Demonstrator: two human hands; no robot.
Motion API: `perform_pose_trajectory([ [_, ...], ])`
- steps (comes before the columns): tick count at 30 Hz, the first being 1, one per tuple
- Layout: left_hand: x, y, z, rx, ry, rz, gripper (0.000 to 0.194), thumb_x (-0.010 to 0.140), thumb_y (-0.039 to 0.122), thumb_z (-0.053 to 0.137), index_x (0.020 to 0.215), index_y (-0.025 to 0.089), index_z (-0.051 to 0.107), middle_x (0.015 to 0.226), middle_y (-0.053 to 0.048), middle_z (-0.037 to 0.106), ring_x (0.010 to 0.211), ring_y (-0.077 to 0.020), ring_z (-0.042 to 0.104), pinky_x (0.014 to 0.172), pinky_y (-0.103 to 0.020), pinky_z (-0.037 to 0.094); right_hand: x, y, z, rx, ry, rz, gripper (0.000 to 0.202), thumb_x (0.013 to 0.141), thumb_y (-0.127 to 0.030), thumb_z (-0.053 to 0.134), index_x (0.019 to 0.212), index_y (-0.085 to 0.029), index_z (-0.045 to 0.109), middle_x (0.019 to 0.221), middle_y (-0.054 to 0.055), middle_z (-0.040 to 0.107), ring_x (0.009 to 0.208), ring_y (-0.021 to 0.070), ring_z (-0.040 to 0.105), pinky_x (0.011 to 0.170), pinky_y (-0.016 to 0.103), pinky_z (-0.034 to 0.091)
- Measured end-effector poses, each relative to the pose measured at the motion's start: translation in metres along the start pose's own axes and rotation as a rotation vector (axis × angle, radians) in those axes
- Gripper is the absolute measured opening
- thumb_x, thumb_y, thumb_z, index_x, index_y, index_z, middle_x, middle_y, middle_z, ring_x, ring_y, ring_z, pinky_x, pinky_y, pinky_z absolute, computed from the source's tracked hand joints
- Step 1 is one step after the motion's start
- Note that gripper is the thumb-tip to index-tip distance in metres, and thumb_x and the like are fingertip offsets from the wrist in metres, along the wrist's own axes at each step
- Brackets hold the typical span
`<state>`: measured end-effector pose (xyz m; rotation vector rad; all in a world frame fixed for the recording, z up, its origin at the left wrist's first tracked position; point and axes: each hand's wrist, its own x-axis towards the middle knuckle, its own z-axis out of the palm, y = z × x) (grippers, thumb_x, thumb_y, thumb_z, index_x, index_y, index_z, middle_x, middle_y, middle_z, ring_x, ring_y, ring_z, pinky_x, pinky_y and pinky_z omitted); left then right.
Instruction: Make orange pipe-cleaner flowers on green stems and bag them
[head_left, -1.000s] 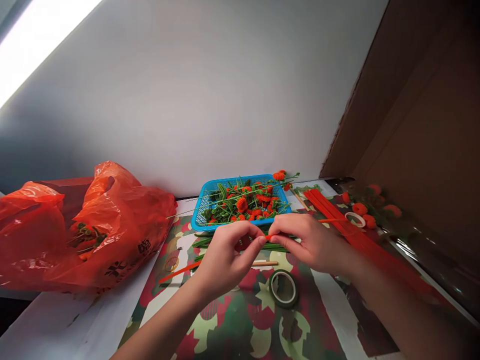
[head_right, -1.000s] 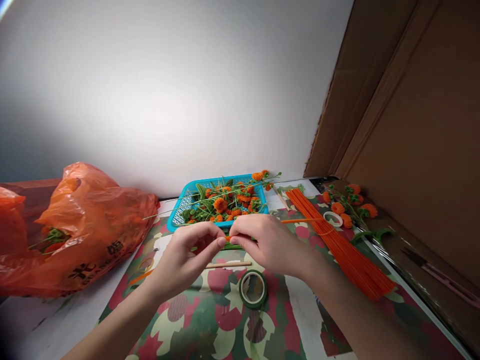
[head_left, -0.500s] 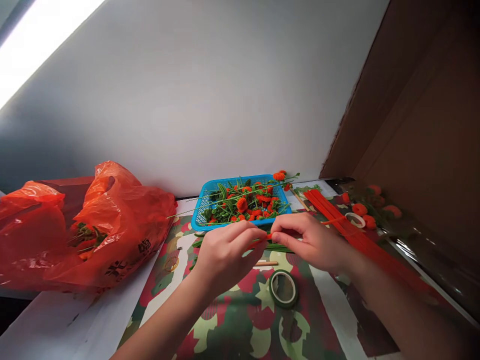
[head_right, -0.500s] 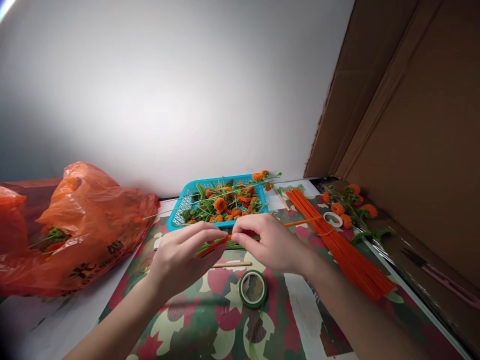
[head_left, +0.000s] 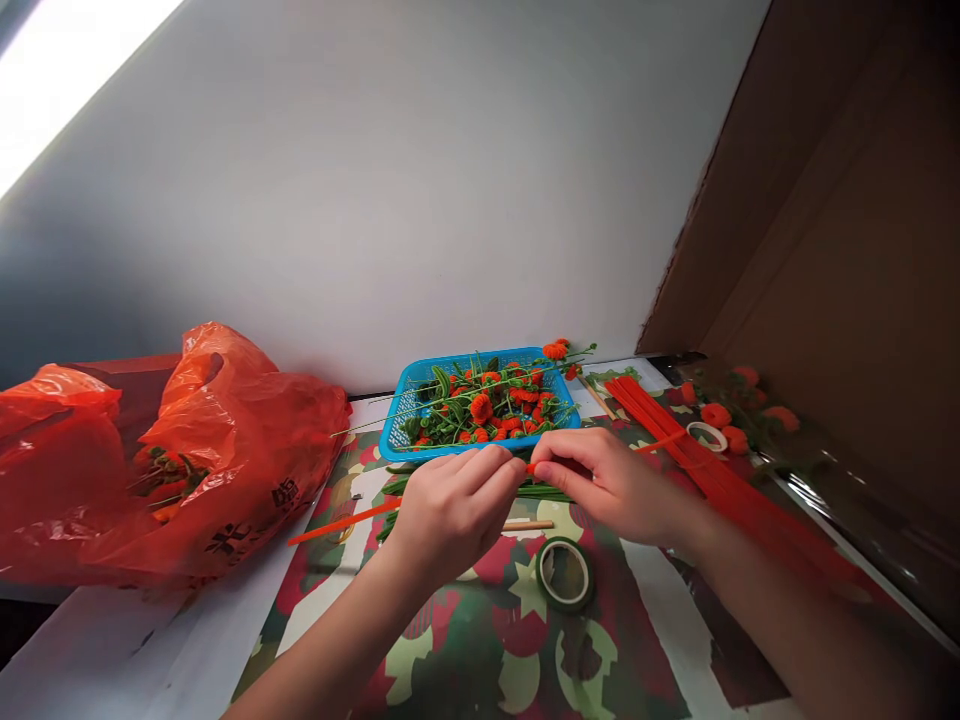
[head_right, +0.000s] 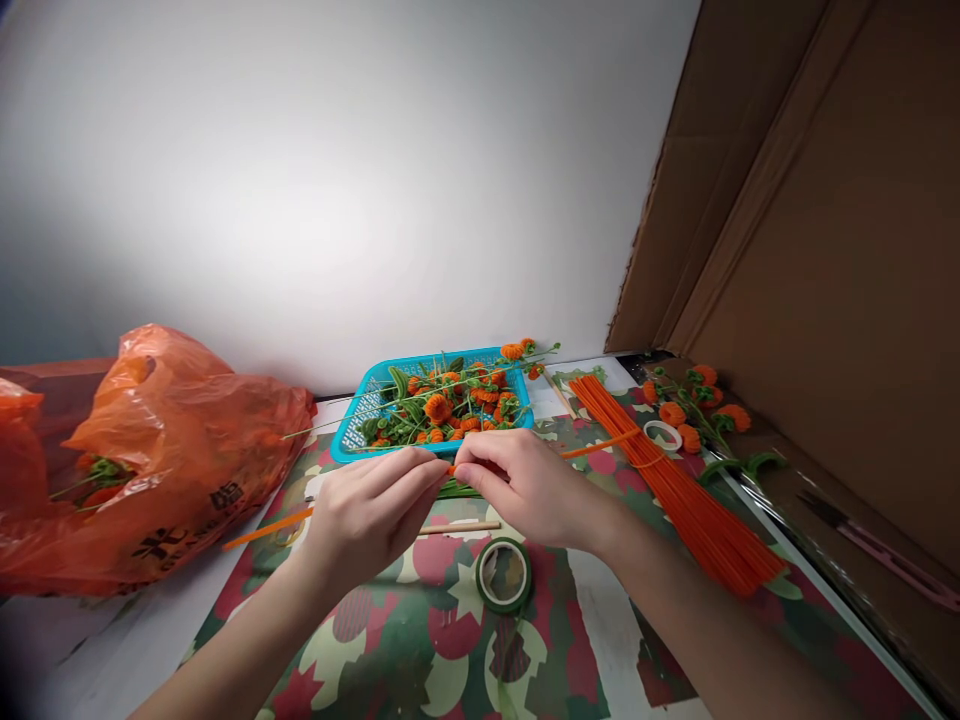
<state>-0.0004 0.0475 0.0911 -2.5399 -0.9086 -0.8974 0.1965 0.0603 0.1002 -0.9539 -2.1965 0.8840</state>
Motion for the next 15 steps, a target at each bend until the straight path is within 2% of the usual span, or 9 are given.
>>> perform_pose_trajectory([
  [4, 0.002, 0.001, -0.003, -0.277, -0.074, -0.160, 0.015, 0.089, 0.014, 0.046, 0.086, 0.018, 0.061, 0.073, -0.001, 0.064, 0.056, -0.0092, 0.052, 0.051, -0.021, 0.038, 0.001, 0.004, 0.002, -0.027, 0.027, -0.087, 0.022, 0.096, -0.024, 0.041, 0.079, -0.019, 0.053, 0.072, -0.002, 0.053, 0.064, 0.0103, 0.045, 0.059, 0.022, 0.035],
  [7, 0.006, 0.000, -0.009, -0.544, -0.152, -0.343, 0.016, 0.089, 0.020, 0.050, 0.079, 0.017, 0.062, 0.066, -0.001, 0.060, 0.057, -0.0098, 0.051, 0.052, -0.021, 0.038, 0.001, 0.006, 0.001, -0.076, 0.043, -0.193, 0.019, 0.095, -0.019, 0.042, 0.080, -0.019, 0.054, 0.071, -0.001, 0.053, 0.064, 0.0105, 0.045, 0.061, 0.022, 0.035],
  [12, 0.010, -0.007, -0.012, -1.246, -0.470, -0.758, 0.023, 0.085, 0.035, 0.056, 0.074, 0.016, 0.058, 0.066, -0.001, 0.060, 0.049, -0.0085, 0.053, 0.043, -0.019, 0.036, 0.001, 0.005, 0.001, -0.170, 0.082, -0.393, 0.021, 0.094, -0.015, 0.040, 0.080, -0.019, 0.055, 0.073, 0.001, 0.057, 0.068, 0.0127, 0.046, 0.067, 0.026, 0.035],
  [14, 0.009, -0.008, -0.011, -1.290, -0.528, -0.802, 0.025, 0.085, 0.038, 0.055, 0.075, 0.015, 0.057, 0.067, -0.001, 0.061, 0.048, -0.0081, 0.053, 0.041, -0.018, 0.034, 0.002, 0.006, 0.002, -0.162, 0.080, -0.376, 0.020, 0.094, -0.015, 0.041, 0.080, -0.018, 0.055, 0.073, 0.001, 0.058, 0.068, 0.0124, 0.047, 0.066, 0.025, 0.035],
  [15, 0.009, -0.008, -0.010, -1.210, -0.502, -0.777, 0.025, 0.086, 0.038, 0.054, 0.075, 0.015, 0.058, 0.067, -0.001, 0.061, 0.049, -0.0084, 0.053, 0.041, -0.018, 0.034, 0.002, 0.006, 0.002, -0.143, 0.072, -0.328, 0.020, 0.094, -0.016, 0.042, 0.079, -0.018, 0.055, 0.072, 0.000, 0.057, 0.066, 0.0118, 0.046, 0.064, 0.025, 0.035],
])
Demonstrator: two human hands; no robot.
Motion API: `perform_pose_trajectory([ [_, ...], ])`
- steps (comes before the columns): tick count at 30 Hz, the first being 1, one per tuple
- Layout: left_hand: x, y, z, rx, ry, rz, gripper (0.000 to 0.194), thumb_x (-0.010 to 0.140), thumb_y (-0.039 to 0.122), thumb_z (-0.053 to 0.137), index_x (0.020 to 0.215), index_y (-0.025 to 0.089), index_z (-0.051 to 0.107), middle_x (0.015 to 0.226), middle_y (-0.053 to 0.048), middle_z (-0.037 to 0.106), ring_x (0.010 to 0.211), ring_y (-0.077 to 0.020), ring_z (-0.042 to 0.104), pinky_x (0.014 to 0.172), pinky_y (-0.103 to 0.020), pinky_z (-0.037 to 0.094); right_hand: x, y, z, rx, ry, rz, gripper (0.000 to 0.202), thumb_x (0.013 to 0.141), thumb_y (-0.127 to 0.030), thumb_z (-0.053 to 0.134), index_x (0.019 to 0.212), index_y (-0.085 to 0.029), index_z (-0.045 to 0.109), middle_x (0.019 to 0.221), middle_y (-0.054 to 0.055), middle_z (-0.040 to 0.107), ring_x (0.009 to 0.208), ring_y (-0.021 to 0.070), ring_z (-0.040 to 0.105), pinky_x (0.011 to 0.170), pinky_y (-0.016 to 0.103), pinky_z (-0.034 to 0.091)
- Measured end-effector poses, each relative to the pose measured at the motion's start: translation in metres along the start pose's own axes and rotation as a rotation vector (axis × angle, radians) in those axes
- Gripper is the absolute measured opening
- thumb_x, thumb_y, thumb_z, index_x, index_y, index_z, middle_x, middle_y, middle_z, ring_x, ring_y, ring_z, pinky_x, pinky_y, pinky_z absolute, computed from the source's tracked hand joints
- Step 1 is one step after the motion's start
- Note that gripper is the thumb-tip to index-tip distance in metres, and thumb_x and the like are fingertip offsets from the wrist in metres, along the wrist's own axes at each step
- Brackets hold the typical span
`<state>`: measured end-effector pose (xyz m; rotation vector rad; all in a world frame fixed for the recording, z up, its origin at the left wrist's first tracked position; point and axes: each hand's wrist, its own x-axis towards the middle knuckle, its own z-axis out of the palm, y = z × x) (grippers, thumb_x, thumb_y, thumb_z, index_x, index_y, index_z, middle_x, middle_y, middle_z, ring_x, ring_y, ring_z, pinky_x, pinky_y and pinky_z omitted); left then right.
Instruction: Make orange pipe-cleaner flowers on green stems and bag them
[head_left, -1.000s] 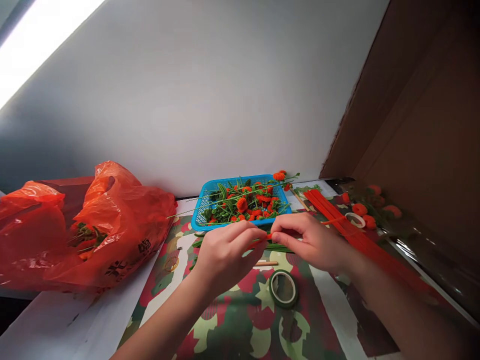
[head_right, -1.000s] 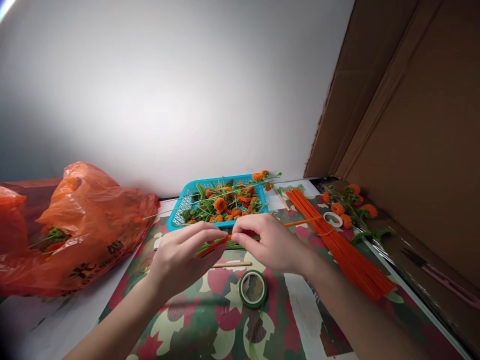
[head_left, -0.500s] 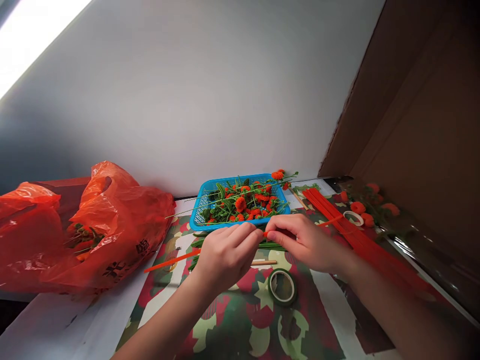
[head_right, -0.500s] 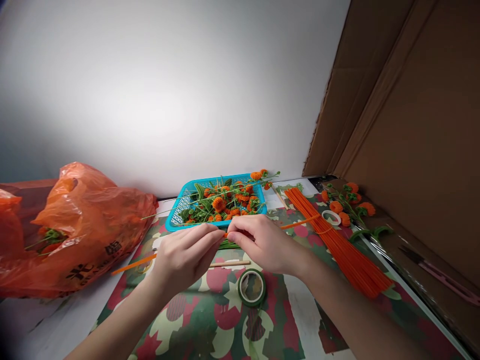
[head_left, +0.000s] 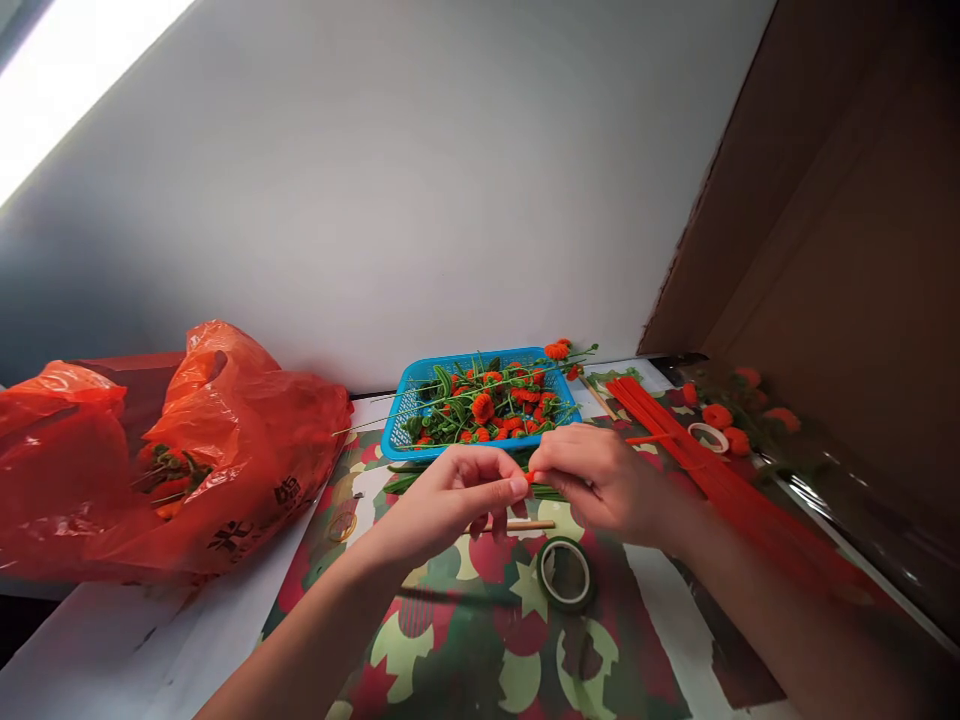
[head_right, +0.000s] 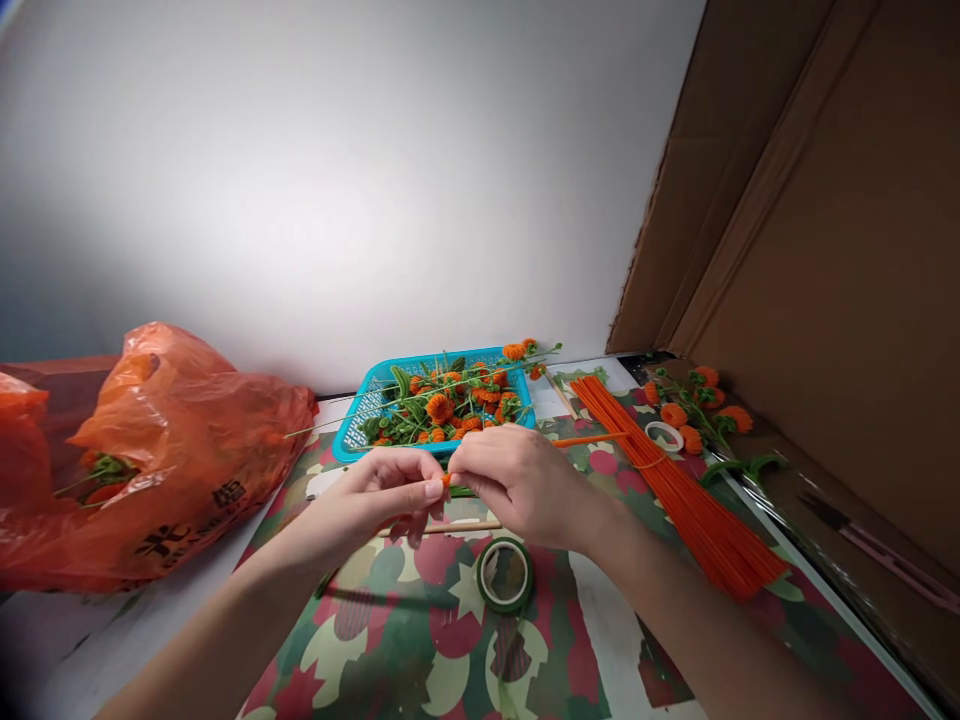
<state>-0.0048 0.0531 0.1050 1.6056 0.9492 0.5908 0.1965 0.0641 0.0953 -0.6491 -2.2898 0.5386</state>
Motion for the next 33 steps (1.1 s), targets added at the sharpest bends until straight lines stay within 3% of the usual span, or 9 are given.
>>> perform_pose_trajectory([
  [2, 0.000, -0.001, 0.002, 0.284, 0.155, 0.174, 0.021, 0.087, 0.032, 0.054, 0.077, 0.016, 0.061, 0.067, -0.001, 0.062, 0.055, -0.0099, 0.055, 0.046, -0.019, 0.038, 0.000, 0.000, -0.001, 0.065, -0.029, 0.138, 0.021, 0.094, -0.019, 0.043, 0.075, -0.018, 0.054, 0.069, -0.001, 0.053, 0.063, 0.0106, 0.044, 0.060, 0.023, 0.033],
  [6, -0.002, -0.004, 0.006, 0.888, 0.436, 0.695, 0.007, 0.083, 0.015, 0.058, 0.085, 0.018, 0.063, 0.076, 0.000, 0.068, 0.062, -0.0104, 0.060, 0.056, -0.022, 0.044, 0.001, -0.002, -0.007, 0.270, -0.132, 0.388, 0.026, 0.092, -0.026, 0.045, 0.069, -0.018, 0.051, 0.062, -0.004, 0.042, 0.058, 0.0094, 0.036, 0.053, 0.023, 0.027],
  [8, -0.002, -0.006, 0.007, 1.063, 0.485, 0.870, 0.009, 0.081, 0.011, 0.060, 0.086, 0.017, 0.062, 0.077, 0.001, 0.070, 0.062, -0.0103, 0.062, 0.057, -0.022, 0.046, 0.001, -0.001, -0.008, 0.418, -0.177, 0.477, 0.026, 0.091, -0.030, 0.046, 0.068, -0.018, 0.051, 0.060, -0.005, 0.037, 0.056, 0.0092, 0.032, 0.051, 0.023, 0.024],
  [11, -0.003, -0.006, 0.005, 1.214, 0.485, 0.991, 0.010, 0.081, 0.010, 0.060, 0.088, 0.016, 0.062, 0.075, 0.001, 0.070, 0.062, -0.0105, 0.063, 0.058, -0.022, 0.046, 0.001, 0.001, -0.007, 0.633, -0.218, 0.615, 0.027, 0.088, -0.036, 0.048, 0.069, -0.017, 0.054, 0.058, -0.005, 0.033, 0.054, 0.0091, 0.028, 0.050, 0.024, 0.022],
  [17, -0.004, -0.007, 0.005, 1.345, 0.459, 0.979, 0.010, 0.085, 0.013, 0.054, 0.082, 0.019, 0.062, 0.066, 0.003, 0.065, 0.059, -0.0097, 0.061, 0.055, -0.023, 0.043, 0.003, 0.004, 0.001, 0.870, -0.245, 0.760, 0.022, 0.078, -0.026, 0.049, 0.059, -0.016, 0.050, 0.054, -0.006, 0.034, 0.051, 0.0072, 0.025, 0.049, 0.024, 0.019],
  [23, -0.001, -0.013, 0.005, 1.413, 0.388, 0.922, 0.012, 0.083, 0.013, 0.053, 0.076, 0.017, 0.062, 0.060, 0.003, 0.061, 0.053, -0.0106, 0.057, 0.049, -0.024, 0.039, 0.002, 0.006, 0.010, 0.906, -0.264, 0.850, 0.020, 0.075, -0.023, 0.049, 0.057, -0.016, 0.046, 0.051, -0.007, 0.031, 0.048, 0.0060, 0.023, 0.046, 0.023, 0.016],
  [29, 0.002, -0.015, 0.005, 1.327, 0.342, 0.832, 0.020, 0.083, 0.013, 0.047, 0.070, 0.017, 0.061, 0.056, 0.003, 0.057, 0.046, -0.0101, 0.049, 0.044, -0.023, 0.033, 0.002, 0.007, 0.012, 0.867, -0.263, 0.856, 0.023, 0.076, -0.023, 0.051, 0.056, -0.017, 0.041, 0.052, -0.007, 0.031, 0.048, 0.0055, 0.023, 0.045, 0.022, 0.017],
  [33, 0.004, -0.017, 0.004, 1.167, 0.323, 0.745, 0.018, 0.079, 0.011, 0.048, 0.066, 0.017, 0.060, 0.055, 0.003, 0.056, 0.046, -0.0086, 0.046, 0.044, -0.021, 0.030, 0.001, 0.007, 0.010, 0.756, -0.274, 0.804, 0.022, 0.080, -0.028, 0.052, 0.062, -0.017, 0.048, 0.055, -0.006, 0.036, 0.048, 0.0056, 0.027, 0.043, 0.021, 0.018],
])
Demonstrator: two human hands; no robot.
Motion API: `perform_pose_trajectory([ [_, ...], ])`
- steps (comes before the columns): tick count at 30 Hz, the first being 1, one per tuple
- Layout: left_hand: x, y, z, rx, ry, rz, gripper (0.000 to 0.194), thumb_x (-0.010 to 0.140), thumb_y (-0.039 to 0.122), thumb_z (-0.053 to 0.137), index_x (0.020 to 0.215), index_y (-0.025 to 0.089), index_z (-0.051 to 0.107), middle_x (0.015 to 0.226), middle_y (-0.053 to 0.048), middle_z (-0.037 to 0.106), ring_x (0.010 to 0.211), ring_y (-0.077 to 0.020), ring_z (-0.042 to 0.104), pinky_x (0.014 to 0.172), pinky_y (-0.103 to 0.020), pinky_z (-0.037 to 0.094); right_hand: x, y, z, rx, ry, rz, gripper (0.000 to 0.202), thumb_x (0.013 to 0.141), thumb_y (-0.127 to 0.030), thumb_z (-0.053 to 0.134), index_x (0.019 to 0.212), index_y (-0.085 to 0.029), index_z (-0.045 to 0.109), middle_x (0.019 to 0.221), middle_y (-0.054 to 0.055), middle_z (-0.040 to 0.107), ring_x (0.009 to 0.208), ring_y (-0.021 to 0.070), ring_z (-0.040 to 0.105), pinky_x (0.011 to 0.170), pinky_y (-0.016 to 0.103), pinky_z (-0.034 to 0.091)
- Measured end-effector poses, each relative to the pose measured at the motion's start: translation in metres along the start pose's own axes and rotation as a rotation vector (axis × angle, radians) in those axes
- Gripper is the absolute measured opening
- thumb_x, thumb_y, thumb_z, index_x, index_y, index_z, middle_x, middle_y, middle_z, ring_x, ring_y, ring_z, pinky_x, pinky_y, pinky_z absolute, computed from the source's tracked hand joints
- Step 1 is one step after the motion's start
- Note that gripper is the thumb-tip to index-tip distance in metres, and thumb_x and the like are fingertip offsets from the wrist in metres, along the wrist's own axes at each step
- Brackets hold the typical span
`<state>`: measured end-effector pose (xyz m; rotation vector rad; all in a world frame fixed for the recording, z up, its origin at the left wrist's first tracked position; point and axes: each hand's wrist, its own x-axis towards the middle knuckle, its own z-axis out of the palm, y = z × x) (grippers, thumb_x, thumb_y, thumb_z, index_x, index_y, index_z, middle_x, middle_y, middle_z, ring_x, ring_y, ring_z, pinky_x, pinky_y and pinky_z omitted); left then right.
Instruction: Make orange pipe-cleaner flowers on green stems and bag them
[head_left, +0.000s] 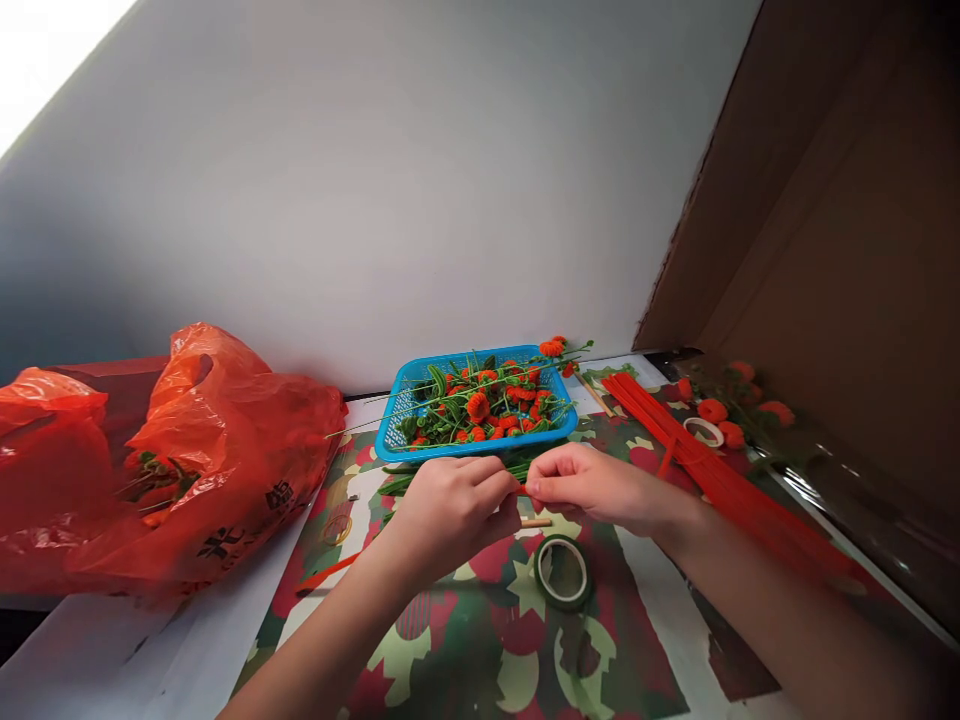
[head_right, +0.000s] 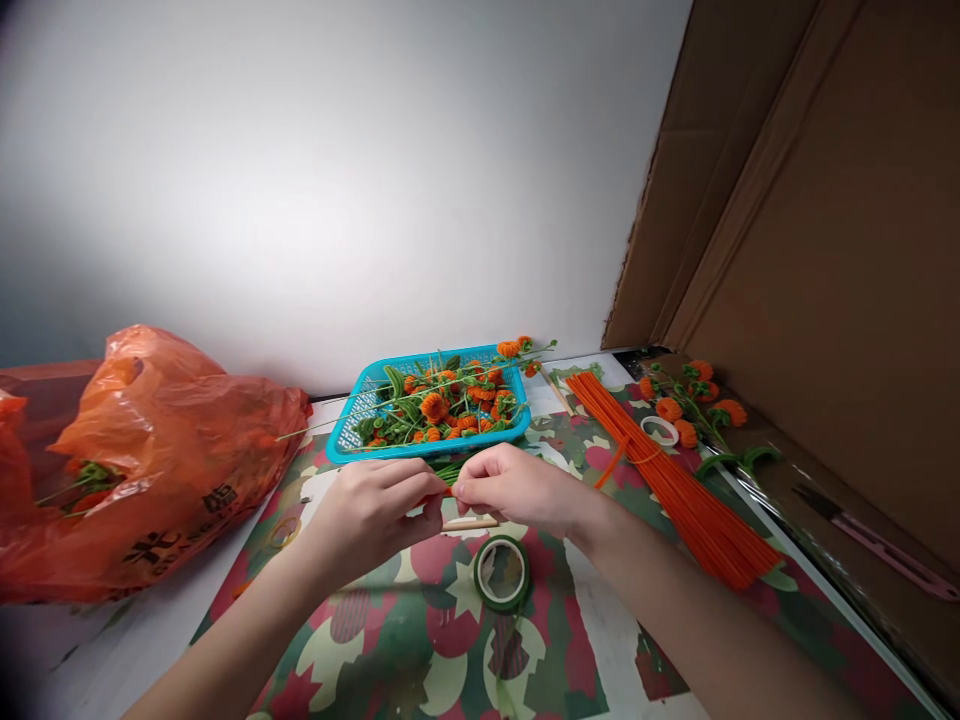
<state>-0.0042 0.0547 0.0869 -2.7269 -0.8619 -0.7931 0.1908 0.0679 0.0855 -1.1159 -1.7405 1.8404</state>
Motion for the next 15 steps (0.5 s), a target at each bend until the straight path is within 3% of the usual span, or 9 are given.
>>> perform_pose_trajectory([
  [8, 0.0062, 0.0033, -0.0028, -0.387, -0.086, -0.330, 0.014, 0.065, 0.005, 0.051, 0.059, 0.015, 0.057, 0.052, 0.004, 0.051, 0.047, -0.0056, 0.038, 0.045, -0.017, 0.028, -0.0030, -0.0021, 0.0038, -0.260, 0.097, -0.100, 0.022, 0.085, -0.031, 0.048, 0.067, -0.017, 0.051, 0.058, -0.005, 0.037, 0.051, 0.0075, 0.030, 0.044, 0.021, 0.021],
  [12, 0.0062, 0.0017, -0.0034, -0.610, -0.211, -0.538, 0.013, 0.063, 0.008, 0.049, 0.053, 0.016, 0.054, 0.047, 0.005, 0.045, 0.044, -0.0057, 0.034, 0.041, -0.017, 0.025, -0.0060, -0.0048, 0.0074, -0.403, 0.146, -0.153, 0.023, 0.084, -0.025, 0.046, 0.063, -0.018, 0.048, 0.057, -0.005, 0.039, 0.052, 0.0081, 0.031, 0.045, 0.022, 0.019],
  [15, 0.0038, -0.0010, -0.0021, -0.784, -0.314, -0.664, 0.014, 0.067, 0.011, 0.047, 0.057, 0.016, 0.055, 0.050, 0.004, 0.052, 0.044, -0.0069, 0.041, 0.040, -0.017, 0.028, -0.0072, -0.0042, 0.0071, -0.461, 0.157, -0.176, 0.026, 0.086, -0.025, 0.044, 0.060, -0.018, 0.044, 0.056, -0.005, 0.037, 0.052, 0.0084, 0.030, 0.046, 0.023, 0.019],
])
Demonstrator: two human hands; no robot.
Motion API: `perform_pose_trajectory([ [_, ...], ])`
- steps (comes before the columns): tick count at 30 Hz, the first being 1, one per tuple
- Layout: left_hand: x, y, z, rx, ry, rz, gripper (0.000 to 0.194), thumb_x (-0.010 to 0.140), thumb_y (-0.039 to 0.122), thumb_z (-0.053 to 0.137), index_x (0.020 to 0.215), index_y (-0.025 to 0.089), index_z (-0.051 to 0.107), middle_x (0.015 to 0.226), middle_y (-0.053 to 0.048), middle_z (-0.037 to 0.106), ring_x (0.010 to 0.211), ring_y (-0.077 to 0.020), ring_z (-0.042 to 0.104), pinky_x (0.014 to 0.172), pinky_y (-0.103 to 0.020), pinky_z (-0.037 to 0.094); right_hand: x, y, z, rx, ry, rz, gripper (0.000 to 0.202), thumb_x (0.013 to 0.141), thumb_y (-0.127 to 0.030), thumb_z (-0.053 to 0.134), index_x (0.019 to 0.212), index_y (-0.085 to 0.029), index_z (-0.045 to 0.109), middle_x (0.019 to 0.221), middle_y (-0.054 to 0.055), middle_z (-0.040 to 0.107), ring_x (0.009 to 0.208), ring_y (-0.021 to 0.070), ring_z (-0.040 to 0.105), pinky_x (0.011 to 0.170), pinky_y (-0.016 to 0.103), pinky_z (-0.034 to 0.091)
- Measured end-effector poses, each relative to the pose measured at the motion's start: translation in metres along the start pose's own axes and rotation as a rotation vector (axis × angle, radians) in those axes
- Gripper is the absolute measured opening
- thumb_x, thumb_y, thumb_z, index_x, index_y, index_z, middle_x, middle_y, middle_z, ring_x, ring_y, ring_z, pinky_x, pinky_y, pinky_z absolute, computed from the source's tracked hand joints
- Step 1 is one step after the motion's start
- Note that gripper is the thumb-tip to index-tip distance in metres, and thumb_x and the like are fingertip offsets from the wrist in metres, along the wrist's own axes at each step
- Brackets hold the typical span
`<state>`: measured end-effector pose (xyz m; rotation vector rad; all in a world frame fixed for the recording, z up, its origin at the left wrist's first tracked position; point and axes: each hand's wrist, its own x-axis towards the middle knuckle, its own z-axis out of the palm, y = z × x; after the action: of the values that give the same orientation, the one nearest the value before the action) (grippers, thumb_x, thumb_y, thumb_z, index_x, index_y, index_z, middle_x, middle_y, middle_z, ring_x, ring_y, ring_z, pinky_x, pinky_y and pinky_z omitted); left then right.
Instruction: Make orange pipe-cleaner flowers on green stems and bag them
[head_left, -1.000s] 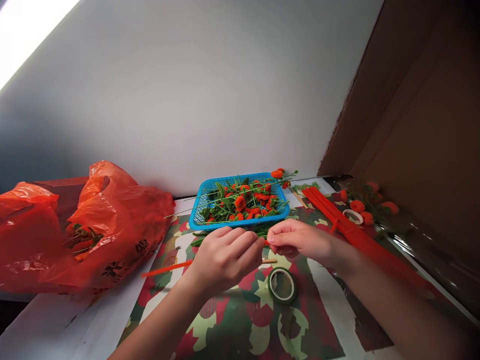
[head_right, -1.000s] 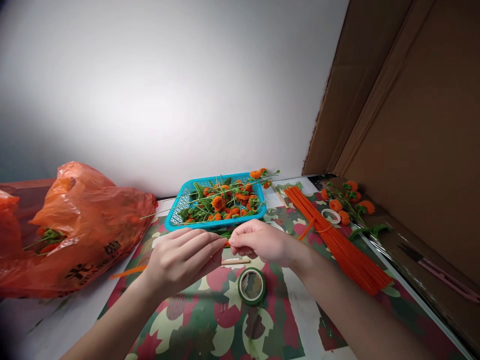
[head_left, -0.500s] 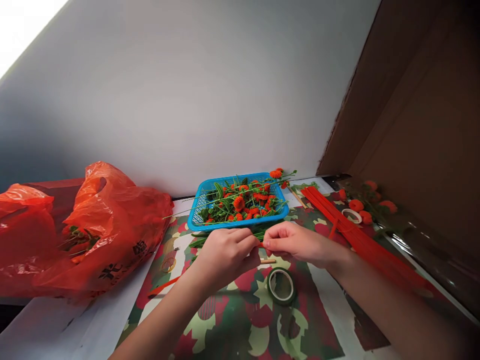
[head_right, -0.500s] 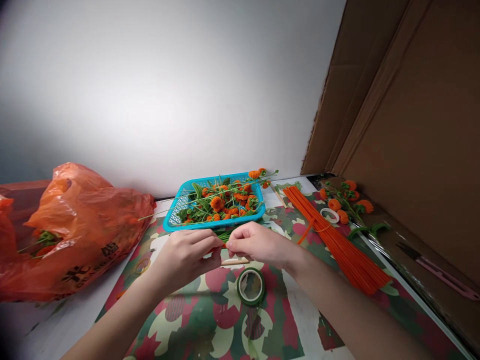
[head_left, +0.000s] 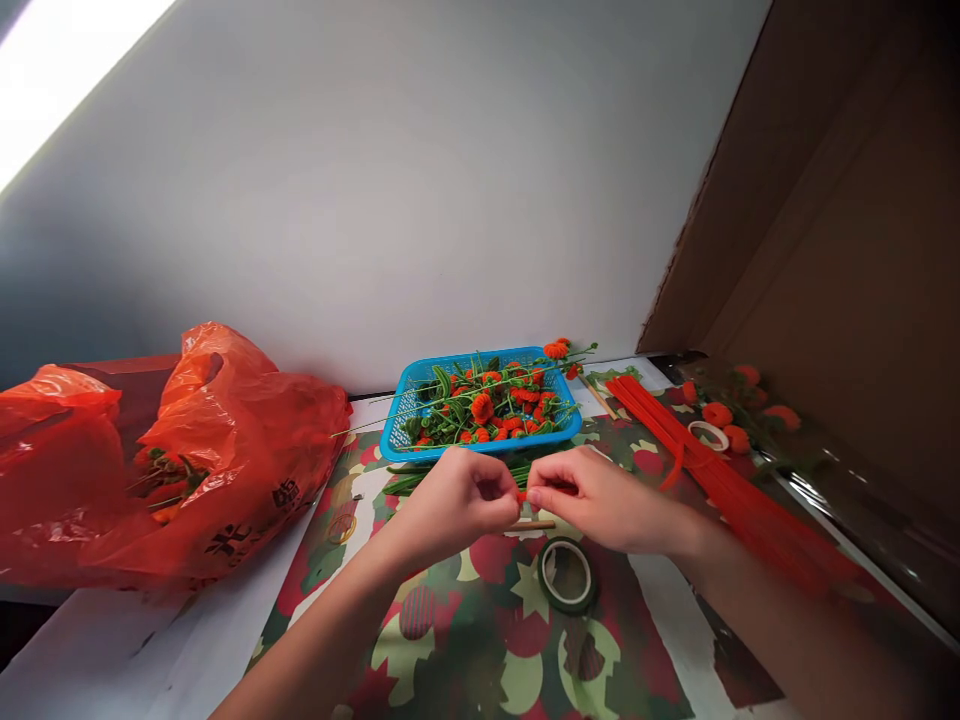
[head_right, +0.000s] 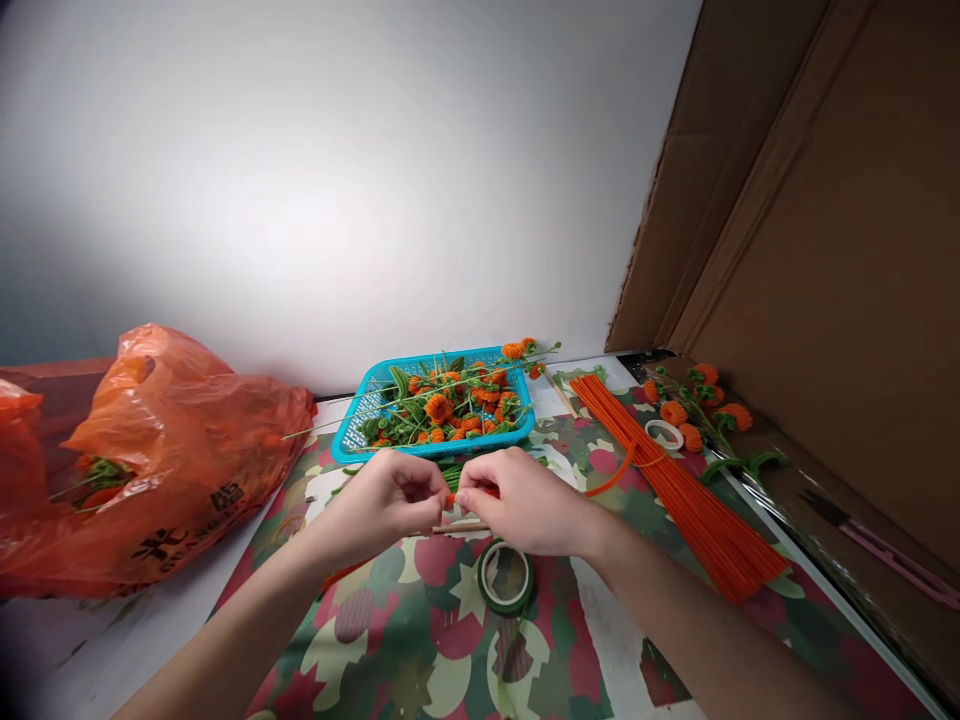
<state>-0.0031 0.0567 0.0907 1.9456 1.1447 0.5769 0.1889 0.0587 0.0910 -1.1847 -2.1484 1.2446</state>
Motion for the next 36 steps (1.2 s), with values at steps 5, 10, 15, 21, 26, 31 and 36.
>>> perform_pose_trajectory([
  [5, 0.001, 0.002, 0.002, 0.156, 0.159, 0.183, 0.015, 0.070, 0.009, 0.049, 0.059, 0.016, 0.057, 0.049, 0.005, 0.051, 0.045, -0.0066, 0.043, 0.042, -0.017, 0.033, 0.000, 0.000, -0.008, 0.017, -0.027, -0.002, 0.024, 0.089, -0.026, 0.041, 0.072, -0.018, 0.056, 0.063, -0.003, 0.047, 0.057, 0.0106, 0.039, 0.051, 0.023, 0.028],
  [10, -0.002, 0.005, 0.009, 0.479, 0.616, 0.488, 0.012, 0.074, 0.008, 0.052, 0.069, 0.016, 0.059, 0.056, 0.004, 0.052, 0.047, -0.0061, 0.042, 0.045, -0.018, 0.036, -0.009, -0.014, -0.009, -0.073, 0.488, -0.241, 0.011, 0.085, -0.018, 0.049, 0.088, -0.022, 0.059, 0.088, 0.002, 0.061, 0.087, 0.0177, 0.053, 0.076, 0.028, 0.041],
  [15, -0.003, 0.004, 0.011, 0.525, 0.803, 0.619, 0.009, 0.078, 0.008, 0.055, 0.076, 0.016, 0.058, 0.062, 0.002, 0.057, 0.049, -0.0058, 0.045, 0.046, -0.018, 0.038, -0.016, -0.022, 0.002, 0.055, 0.630, -0.266, 0.010, 0.077, -0.015, 0.053, 0.069, -0.020, 0.057, 0.062, -0.001, 0.053, 0.060, 0.0138, 0.048, 0.057, 0.027, 0.039],
  [21, -0.002, 0.001, 0.015, 0.539, 0.782, 0.670, 0.008, 0.079, 0.009, 0.056, 0.079, 0.016, 0.058, 0.063, 0.002, 0.058, 0.050, -0.0060, 0.048, 0.046, -0.018, 0.041, 0.005, -0.005, 0.021, 0.612, 0.356, -0.058, 0.016, 0.077, -0.030, 0.058, 0.082, -0.016, 0.066, 0.063, 0.000, 0.059, 0.058, 0.0119, 0.052, 0.054, 0.024, 0.043],
  [26, -0.001, -0.002, 0.017, 0.592, 0.749, 0.708, 0.010, 0.078, 0.007, 0.056, 0.078, 0.017, 0.057, 0.064, 0.001, 0.060, 0.053, -0.0068, 0.053, 0.047, -0.018, 0.043, 0.010, 0.000, 0.028, 0.690, 0.480, -0.107, 0.015, 0.072, -0.030, 0.064, 0.076, -0.016, 0.069, 0.057, -0.001, 0.058, 0.053, 0.0111, 0.051, 0.049, 0.023, 0.044],
  [31, -0.001, -0.004, 0.016, 0.654, 0.733, 0.722, 0.011, 0.078, 0.007, 0.054, 0.076, 0.017, 0.058, 0.065, 0.001, 0.062, 0.051, -0.0066, 0.053, 0.045, -0.018, 0.041, 0.007, 0.001, 0.028, 0.681, 0.458, -0.145, 0.017, 0.074, -0.031, 0.064, 0.078, -0.017, 0.072, 0.058, 0.000, 0.059, 0.054, 0.0114, 0.052, 0.050, 0.023, 0.045],
  [36, -0.001, -0.004, 0.015, 0.713, 0.716, 0.730, 0.012, 0.078, 0.007, 0.054, 0.074, 0.018, 0.058, 0.062, 0.002, 0.060, 0.047, -0.0064, 0.047, 0.041, -0.019, 0.036, 0.006, 0.000, 0.029, 0.686, 0.451, -0.141, 0.014, 0.076, -0.029, 0.063, 0.077, -0.017, 0.072, 0.056, -0.001, 0.058, 0.050, 0.0094, 0.050, 0.048, 0.021, 0.044],
])
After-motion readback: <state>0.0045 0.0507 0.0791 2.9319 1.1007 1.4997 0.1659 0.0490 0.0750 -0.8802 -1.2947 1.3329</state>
